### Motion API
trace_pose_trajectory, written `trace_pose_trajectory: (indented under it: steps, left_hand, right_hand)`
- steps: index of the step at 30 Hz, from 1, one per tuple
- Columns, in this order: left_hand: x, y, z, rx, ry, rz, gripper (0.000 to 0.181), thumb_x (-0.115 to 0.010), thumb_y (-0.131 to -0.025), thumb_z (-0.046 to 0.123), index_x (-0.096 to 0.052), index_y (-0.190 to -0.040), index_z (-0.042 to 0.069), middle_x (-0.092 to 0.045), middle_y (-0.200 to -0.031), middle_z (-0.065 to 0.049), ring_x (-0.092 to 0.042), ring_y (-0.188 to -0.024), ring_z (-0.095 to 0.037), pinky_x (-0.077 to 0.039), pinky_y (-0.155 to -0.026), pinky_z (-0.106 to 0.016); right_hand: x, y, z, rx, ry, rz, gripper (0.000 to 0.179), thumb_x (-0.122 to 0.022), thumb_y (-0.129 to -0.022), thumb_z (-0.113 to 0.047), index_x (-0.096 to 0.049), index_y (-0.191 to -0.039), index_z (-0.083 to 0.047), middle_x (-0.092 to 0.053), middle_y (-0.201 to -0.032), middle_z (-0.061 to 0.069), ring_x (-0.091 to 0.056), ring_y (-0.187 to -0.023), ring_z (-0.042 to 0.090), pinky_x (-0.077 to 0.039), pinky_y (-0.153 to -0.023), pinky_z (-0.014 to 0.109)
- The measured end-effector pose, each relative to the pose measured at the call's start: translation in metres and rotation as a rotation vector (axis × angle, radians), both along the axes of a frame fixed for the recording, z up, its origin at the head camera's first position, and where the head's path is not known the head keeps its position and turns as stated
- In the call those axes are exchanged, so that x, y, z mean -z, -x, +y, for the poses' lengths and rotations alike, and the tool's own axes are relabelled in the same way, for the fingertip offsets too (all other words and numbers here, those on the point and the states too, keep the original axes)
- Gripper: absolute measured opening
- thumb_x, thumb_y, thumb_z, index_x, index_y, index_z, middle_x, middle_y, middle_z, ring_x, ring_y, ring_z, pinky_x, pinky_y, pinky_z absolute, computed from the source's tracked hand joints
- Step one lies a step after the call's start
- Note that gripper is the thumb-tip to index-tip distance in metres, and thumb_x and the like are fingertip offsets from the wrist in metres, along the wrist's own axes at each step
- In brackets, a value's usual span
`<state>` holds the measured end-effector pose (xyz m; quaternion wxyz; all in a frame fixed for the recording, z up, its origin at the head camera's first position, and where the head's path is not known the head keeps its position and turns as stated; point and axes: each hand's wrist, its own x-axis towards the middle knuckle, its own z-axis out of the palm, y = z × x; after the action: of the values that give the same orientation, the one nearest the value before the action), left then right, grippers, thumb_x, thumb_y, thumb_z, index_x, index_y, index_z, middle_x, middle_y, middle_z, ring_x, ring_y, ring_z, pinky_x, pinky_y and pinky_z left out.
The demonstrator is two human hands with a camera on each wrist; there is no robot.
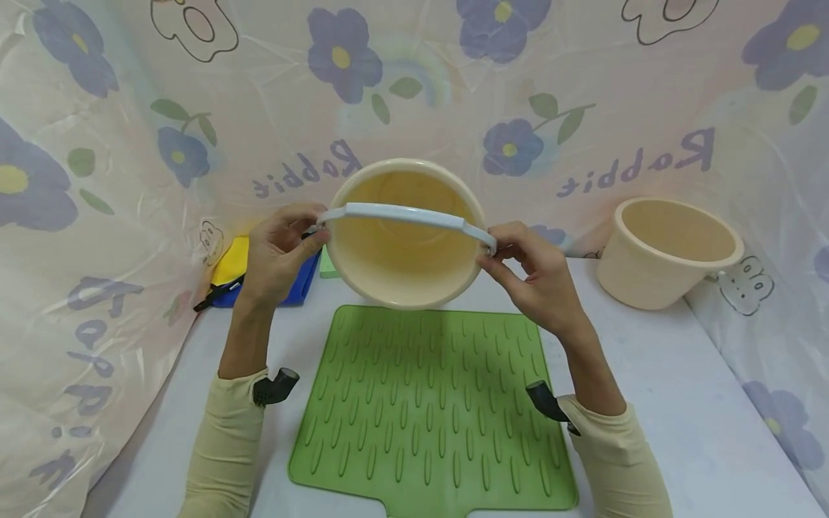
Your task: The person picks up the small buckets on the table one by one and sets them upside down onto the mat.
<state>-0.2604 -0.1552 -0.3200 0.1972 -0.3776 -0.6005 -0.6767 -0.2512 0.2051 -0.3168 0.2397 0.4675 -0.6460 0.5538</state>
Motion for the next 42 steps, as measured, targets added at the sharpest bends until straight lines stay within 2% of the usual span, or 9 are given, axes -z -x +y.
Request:
trace_pose_trajectory:
  steps: [7, 10, 13, 19, 22, 27, 34, 38, 42]
  left_hand:
    - [-0.002, -0.003, -0.002, 0.114, -0.003, 0.017, 0.032, -0.049, -0.101, -0.001, -0.073, -0.115, 0.014, -0.066, -0.122, -0.002, -0.061, -0.114, -0.018, -0.060, -0.096, -0.025]
    - [-0.002, -0.004, -0.002, 0.072, 0.006, 0.012, 0.019, -0.055, -0.108, 0.024, -0.069, -0.116, 0.016, -0.067, -0.120, 0.001, -0.062, -0.109, -0.016, -0.058, -0.092, -0.023]
    - [-0.001, -0.003, -0.003, -0.017, 0.033, 0.004, 0.023, -0.066, -0.104, 0.037, -0.068, -0.118, 0.019, -0.069, -0.115, 0.005, -0.065, -0.102, -0.012, -0.058, -0.089, -0.020]
    - [0.000, -0.003, -0.005, 0.005, 0.052, -0.043, 0.025, -0.064, -0.099, -0.003, -0.074, -0.112, 0.016, -0.070, -0.110, -0.001, -0.068, -0.103, -0.014, -0.061, -0.093, -0.025]
    - [0.000, -0.002, -0.004, 0.027, 0.052, -0.027, 0.018, -0.070, -0.098, 0.001, -0.074, -0.109, 0.015, -0.069, -0.106, -0.002, -0.068, -0.099, -0.013, -0.063, -0.088, -0.023]
    - [0.002, 0.002, 0.001, -0.016, 0.021, 0.093, 0.013, -0.075, -0.096, 0.020, -0.073, -0.107, 0.012, -0.067, -0.104, 0.000, -0.067, -0.094, -0.011, -0.062, -0.077, -0.018]
    - [0.002, 0.000, 0.014, -0.241, -0.088, 0.256, 0.026, -0.071, -0.095, 0.030, -0.067, -0.098, 0.005, -0.064, -0.103, 0.005, -0.063, -0.088, -0.006, -0.060, -0.081, -0.015]
    - [0.002, -0.003, 0.024, -0.352, -0.068, 0.374, 0.048, -0.064, -0.099, 0.034, -0.055, -0.096, -0.013, -0.058, -0.097, -0.002, -0.054, -0.079, -0.004, -0.052, -0.066, -0.009]
    - [0.002, -0.003, 0.030, -0.428, -0.046, 0.523, 0.047, -0.060, -0.102, 0.030, -0.051, -0.097, -0.016, -0.053, -0.090, -0.020, -0.053, -0.078, -0.007, -0.050, -0.070, -0.007]
  right_hand:
    - [-0.001, -0.001, -0.002, -0.009, 0.063, 0.033, 0.019, -0.071, -0.087, 0.020, -0.059, -0.100, 0.026, -0.070, -0.109, 0.008, -0.066, -0.098, 0.015, -0.058, -0.086, 0.017]
    - [-0.003, -0.002, -0.004, -0.035, 0.096, 0.063, 0.021, -0.073, -0.090, 0.012, -0.059, -0.096, 0.027, -0.070, -0.107, 0.012, -0.069, -0.100, 0.017, -0.059, -0.090, 0.019]
    - [-0.004, -0.003, -0.007, -0.031, 0.103, 0.108, 0.018, -0.073, -0.091, 0.011, -0.061, -0.093, 0.025, -0.071, -0.104, 0.015, -0.069, -0.101, 0.017, -0.059, -0.091, 0.019]
    - [-0.006, -0.003, -0.011, 0.156, 0.060, 0.270, 0.013, -0.069, -0.094, 0.005, -0.069, -0.085, 0.014, -0.072, -0.096, 0.022, -0.071, -0.106, 0.011, -0.057, -0.090, 0.015]
    - [-0.007, -0.004, -0.013, 0.215, 0.058, 0.328, 0.024, -0.069, -0.098, -0.007, -0.071, -0.082, 0.011, -0.070, -0.094, 0.027, -0.070, -0.107, 0.010, -0.055, -0.091, 0.013]
    - [-0.008, -0.005, -0.016, 0.088, 0.097, 0.297, 0.027, -0.074, -0.097, -0.006, -0.064, -0.088, 0.018, -0.070, -0.102, 0.022, -0.069, -0.108, 0.017, -0.058, -0.095, 0.018]
    - [-0.008, -0.009, -0.012, -0.207, 0.115, 0.155, 0.029, -0.067, -0.093, 0.008, -0.053, -0.109, 0.028, -0.063, -0.125, 0.020, -0.062, -0.118, 0.026, -0.057, -0.096, 0.023]
    - [-0.008, -0.011, -0.008, -0.154, 0.054, 0.147, 0.043, -0.077, -0.092, -0.005, -0.055, -0.112, 0.027, -0.065, -0.124, 0.016, -0.063, -0.117, 0.022, -0.056, -0.102, 0.024]
    - [-0.008, -0.011, -0.005, 0.051, -0.065, 0.291, 0.048, -0.080, -0.095, -0.025, -0.062, -0.102, 0.019, -0.072, -0.107, 0.016, -0.067, -0.116, 0.008, -0.055, -0.101, 0.017]
